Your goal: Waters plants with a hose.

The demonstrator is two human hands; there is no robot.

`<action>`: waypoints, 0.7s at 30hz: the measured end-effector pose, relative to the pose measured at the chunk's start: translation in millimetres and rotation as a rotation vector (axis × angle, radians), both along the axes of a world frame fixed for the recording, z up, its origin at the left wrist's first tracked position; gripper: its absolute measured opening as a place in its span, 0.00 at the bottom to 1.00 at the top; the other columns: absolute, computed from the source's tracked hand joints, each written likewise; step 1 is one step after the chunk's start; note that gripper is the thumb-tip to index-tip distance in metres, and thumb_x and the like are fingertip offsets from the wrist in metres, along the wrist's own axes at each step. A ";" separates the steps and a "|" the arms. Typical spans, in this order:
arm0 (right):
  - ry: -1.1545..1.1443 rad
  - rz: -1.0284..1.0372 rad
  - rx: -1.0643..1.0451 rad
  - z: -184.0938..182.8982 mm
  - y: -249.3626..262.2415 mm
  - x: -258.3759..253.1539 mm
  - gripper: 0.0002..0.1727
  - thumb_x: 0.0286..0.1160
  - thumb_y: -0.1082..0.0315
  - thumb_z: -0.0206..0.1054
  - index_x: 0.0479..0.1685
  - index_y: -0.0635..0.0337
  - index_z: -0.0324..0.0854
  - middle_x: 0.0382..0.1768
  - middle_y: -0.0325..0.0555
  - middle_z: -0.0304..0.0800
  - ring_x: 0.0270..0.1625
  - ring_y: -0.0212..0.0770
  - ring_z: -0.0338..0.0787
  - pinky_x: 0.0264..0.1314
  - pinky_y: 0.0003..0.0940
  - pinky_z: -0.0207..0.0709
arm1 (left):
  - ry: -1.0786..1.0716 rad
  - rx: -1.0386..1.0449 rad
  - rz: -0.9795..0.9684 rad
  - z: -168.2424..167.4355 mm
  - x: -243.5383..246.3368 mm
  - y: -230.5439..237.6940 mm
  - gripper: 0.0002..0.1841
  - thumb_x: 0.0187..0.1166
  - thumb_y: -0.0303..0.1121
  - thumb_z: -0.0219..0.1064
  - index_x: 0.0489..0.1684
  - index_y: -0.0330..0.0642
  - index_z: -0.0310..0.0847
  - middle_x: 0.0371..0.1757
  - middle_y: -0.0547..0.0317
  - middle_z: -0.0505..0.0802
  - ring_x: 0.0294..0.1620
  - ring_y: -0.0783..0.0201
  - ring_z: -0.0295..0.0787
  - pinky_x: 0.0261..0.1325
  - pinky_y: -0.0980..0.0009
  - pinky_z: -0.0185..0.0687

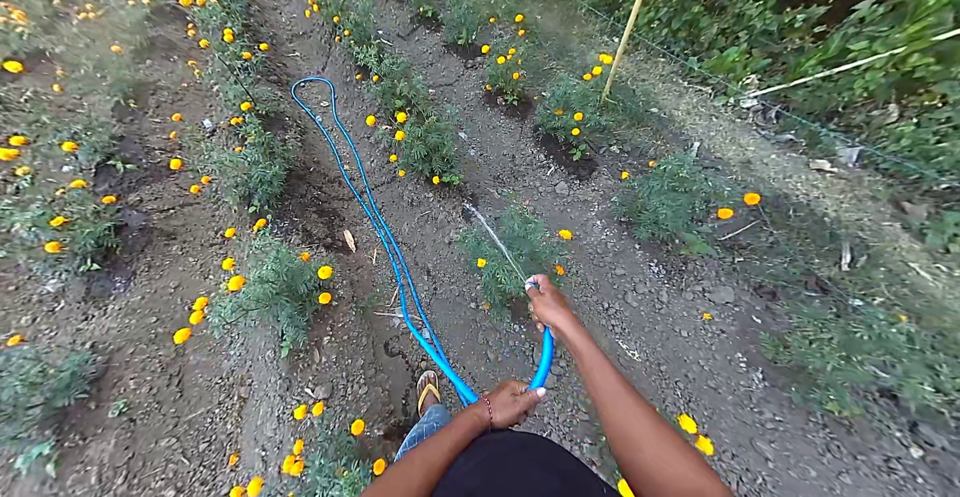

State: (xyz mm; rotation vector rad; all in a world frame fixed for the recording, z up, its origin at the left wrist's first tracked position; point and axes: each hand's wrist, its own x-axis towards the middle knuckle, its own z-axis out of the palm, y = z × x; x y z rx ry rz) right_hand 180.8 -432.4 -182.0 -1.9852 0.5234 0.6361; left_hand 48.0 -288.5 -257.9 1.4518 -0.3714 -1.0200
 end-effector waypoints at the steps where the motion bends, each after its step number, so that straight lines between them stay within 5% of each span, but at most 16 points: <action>1: 0.000 -0.001 0.000 0.4 4.1 3.9 0.20 0.97 0.58 0.45 0.79 0.52 0.62 0.29 0.44 0.70 0.16 0.37 0.69 0.19 0.34 0.69 | 0.005 0.002 0.001 0.0 3.6 3.3 0.23 0.93 0.45 0.46 0.27 0.42 0.75 0.16 0.71 0.72 0.17 0.74 0.67 0.26 0.73 0.67; 21: -0.015 0.025 -0.061 21.6 65.7 66.9 0.19 0.98 0.57 0.44 0.78 0.51 0.62 0.26 0.41 0.67 0.14 0.34 0.67 0.16 0.30 0.67 | 0.020 0.003 -0.060 6.8 74.1 47.8 0.24 0.95 0.46 0.45 0.37 0.36 0.77 0.22 0.66 0.76 0.21 0.72 0.72 0.32 0.71 0.72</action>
